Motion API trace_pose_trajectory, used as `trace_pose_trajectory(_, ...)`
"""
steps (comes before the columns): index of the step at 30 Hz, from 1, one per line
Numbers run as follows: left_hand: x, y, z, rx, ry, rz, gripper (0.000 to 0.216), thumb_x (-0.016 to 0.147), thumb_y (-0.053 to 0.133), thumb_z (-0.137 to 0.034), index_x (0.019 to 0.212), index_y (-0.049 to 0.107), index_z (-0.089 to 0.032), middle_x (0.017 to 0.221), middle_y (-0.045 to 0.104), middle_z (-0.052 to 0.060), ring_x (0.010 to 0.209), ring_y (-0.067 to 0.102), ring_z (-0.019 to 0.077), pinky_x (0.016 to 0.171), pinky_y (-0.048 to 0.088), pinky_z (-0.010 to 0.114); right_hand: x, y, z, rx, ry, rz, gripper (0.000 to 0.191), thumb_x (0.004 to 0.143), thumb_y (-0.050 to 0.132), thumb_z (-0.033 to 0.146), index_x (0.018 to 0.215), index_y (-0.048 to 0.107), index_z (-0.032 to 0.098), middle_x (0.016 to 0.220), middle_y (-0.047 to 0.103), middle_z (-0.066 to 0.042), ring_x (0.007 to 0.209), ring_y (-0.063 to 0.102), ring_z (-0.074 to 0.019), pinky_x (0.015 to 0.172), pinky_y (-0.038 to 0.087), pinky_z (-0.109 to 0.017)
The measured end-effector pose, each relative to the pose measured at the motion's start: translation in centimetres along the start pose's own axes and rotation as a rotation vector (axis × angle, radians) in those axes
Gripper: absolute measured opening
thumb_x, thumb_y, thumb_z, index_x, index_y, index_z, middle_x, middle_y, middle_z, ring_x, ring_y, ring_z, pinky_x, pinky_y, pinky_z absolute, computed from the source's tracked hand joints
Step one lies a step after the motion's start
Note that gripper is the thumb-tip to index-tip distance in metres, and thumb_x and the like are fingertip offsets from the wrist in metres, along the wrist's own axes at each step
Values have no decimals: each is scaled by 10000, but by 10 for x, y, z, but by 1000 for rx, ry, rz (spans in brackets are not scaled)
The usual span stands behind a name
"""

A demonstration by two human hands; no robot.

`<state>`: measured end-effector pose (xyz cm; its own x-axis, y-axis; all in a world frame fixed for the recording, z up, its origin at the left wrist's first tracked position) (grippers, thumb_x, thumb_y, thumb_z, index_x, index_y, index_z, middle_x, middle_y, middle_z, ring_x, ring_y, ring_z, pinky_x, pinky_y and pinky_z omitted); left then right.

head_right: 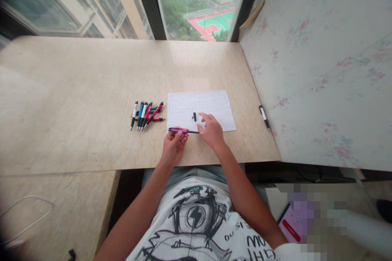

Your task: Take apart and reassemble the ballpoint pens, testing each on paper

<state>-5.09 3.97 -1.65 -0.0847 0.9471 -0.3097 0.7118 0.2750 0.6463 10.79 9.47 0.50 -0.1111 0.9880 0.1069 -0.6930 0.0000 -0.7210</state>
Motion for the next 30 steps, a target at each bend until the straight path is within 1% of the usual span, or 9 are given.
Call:
trace_pose_trajectory(2, 0, 1, -1, 2, -1, 3, 276, 712, 835, -278, 888, 654, -167, 898, 750, 52, 706, 669, 98, 687, 539, 216, 7, 3, 3, -130, -85, 53, 450, 849, 621, 319, 1287, 616, 213, 1043, 650, -120, 872, 606, -235, 778, 496, -353)
trace_pose_trajectory(5, -1, 1, -1, 0, -8, 3, 280, 708, 837, -279, 887, 654, -167, 881, 748, 49, 704, 669, 101, 683, 534, 220, 17, 6, 9, -263, -139, 118, 521, 842, 640, 308, 1350, 570, 221, 1078, 621, -138, 960, 581, -266, 781, 488, -346)
trace_pose_trajectory(9, 0, 1, -1, -6, -16, 9, 295, 707, 841, -282, 896, 647, -168, 880, 746, 41, 709, 668, 95, 688, 528, 217, 26, 11, 10, -354, -137, 164, 446, 850, 647, 319, 1283, 613, 220, 1062, 614, -147, 953, 566, -272, 764, 481, -346)
trace_pose_trajectory(12, 0, 0, 0, -10, -15, 16, 297, 714, 838, -280, 906, 641, -168, 875, 743, 36, 713, 668, 91, 688, 524, 209, 28, 11, 7, -348, -120, 145, 383, 849, 652, 320, 1212, 647, 197, 1055, 620, -162, 969, 568, -286, 790, 486, -371)
trace_pose_trajectory(16, 0, -1, -1, -13, -19, 8, 280, 723, 828, -265, 909, 643, -168, 885, 743, 44, 712, 667, 97, 682, 523, 213, 24, 4, -2, -198, -114, 62, 333, 845, 635, 269, 1167, 662, 191, 1029, 656, -138, 945, 599, -258, 840, 494, -385)
trace_pose_trajectory(20, 0, -1, 0, -17, -17, 6, 276, 723, 831, -262, 904, 646, -168, 888, 744, 42, 710, 664, 91, 687, 520, 207, 10, -8, -11, 101, -11, 15, 356, 826, 575, 203, 1174, 652, 203, 913, 692, -64, 757, 629, -180, 723, 522, -321)
trace_pose_trajectory(23, 0, -2, 1, -16, -9, 4, 276, 726, 830, -259, 913, 648, -168, 887, 743, 42, 710, 665, 90, 687, 521, 207, -6, -18, -14, 246, 58, -5, 371, 797, 562, 196, 1161, 633, 195, 855, 690, -42, 711, 631, -166, 665, 522, -294)
trace_pose_trajectory(26, 1, -2, 2, -3, -4, -1, 284, 726, 831, -268, 921, 648, -170, 894, 745, 42, 719, 668, 90, 700, 522, 211, -22, -28, -16, 328, 104, -28, 277, 789, 578, 219, 1061, 627, 194, 838, 694, -41, 722, 647, -176, 687, 528, -311)
trace_pose_trajectory(30, 1, -2, 3, 4, 4, -10, 294, 713, 840, -277, 912, 649, -174, 891, 746, 35, 727, 673, 94, 710, 526, 220, -39, -42, -17, 408, 136, -24, 146, 837, 580, 289, 922, 647, 191, 813, 690, -44, 727, 652, -178, 693, 525, -312)
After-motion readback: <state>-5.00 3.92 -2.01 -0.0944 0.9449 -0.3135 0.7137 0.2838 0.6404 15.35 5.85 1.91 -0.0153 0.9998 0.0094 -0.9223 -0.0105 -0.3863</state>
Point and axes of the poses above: each hand's wrist, its own x-axis towards the middle knuckle, its own y-axis out of the palm, z = x × y, the point moved 1 cm from there along x, towards the middle knuckle
